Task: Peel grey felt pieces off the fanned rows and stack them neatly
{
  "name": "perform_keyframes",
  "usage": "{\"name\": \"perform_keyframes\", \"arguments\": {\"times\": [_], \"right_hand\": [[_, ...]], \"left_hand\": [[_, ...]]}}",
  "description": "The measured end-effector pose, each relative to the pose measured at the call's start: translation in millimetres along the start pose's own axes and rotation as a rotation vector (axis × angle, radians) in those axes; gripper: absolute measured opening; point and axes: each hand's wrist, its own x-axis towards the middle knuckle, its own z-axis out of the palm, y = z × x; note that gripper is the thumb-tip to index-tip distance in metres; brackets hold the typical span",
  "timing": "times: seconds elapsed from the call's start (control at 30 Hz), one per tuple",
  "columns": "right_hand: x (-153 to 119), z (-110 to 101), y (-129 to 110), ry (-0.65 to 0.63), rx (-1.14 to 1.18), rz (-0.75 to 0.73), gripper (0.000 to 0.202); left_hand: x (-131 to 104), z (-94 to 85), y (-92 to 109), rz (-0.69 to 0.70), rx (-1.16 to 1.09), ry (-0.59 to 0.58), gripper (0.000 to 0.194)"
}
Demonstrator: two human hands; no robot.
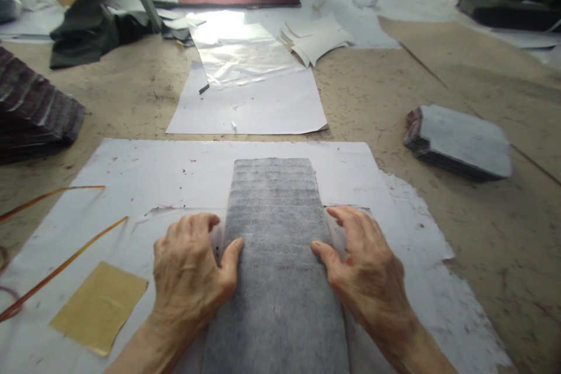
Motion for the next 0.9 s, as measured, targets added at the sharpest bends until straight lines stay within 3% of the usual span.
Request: {"name": "perform_keyframes", "arguments": {"times": [0.07, 0.13, 0.2, 0.37, 0.6, 0.73, 0.8, 0.9], "right_hand": [[8, -2, 4, -0.048, 0.019, -0.212, 0.042], [20, -5, 9, -0.178, 0.044, -0.311, 0.043], [32, -8, 11, -0.292, 0.058, -0.327, 0.044], [45, -8, 8, -0.414, 0.038, -0.256, 0.041], [21, -10, 5, -0.272, 0.163, -0.123, 0.005], [2, -15, -1, -0.346, 0.177, 0.038, 0.021], [-7, -14, -5, -0.276, 0.133, -0.006, 0.023], [-19, -10, -9, -0.056, 0.173, -0.198, 0.010]], "left_hand": [[0, 0.9, -3, 0.151, 0.020, 0.102, 0.044], [5, -0.5, -5, 0.305, -0.001, 0.102, 0.049], [15, -4.0, -6, 0.387, -0.046, 0.018, 0.048], [37, -12.6, -7, 0.381, -0.108, -0.191, 0.038], [42, -7.9, -11, 0.337, -0.233, -0.243, 0.029], [44, -7.7, -10, 0.267, -0.232, -0.250, 0.022], [42, -8.4, -10, 0.224, -0.228, -0.238, 0.021], [30, -9.1, -13, 0.176, -0.269, -0.195, 0.021]]}}
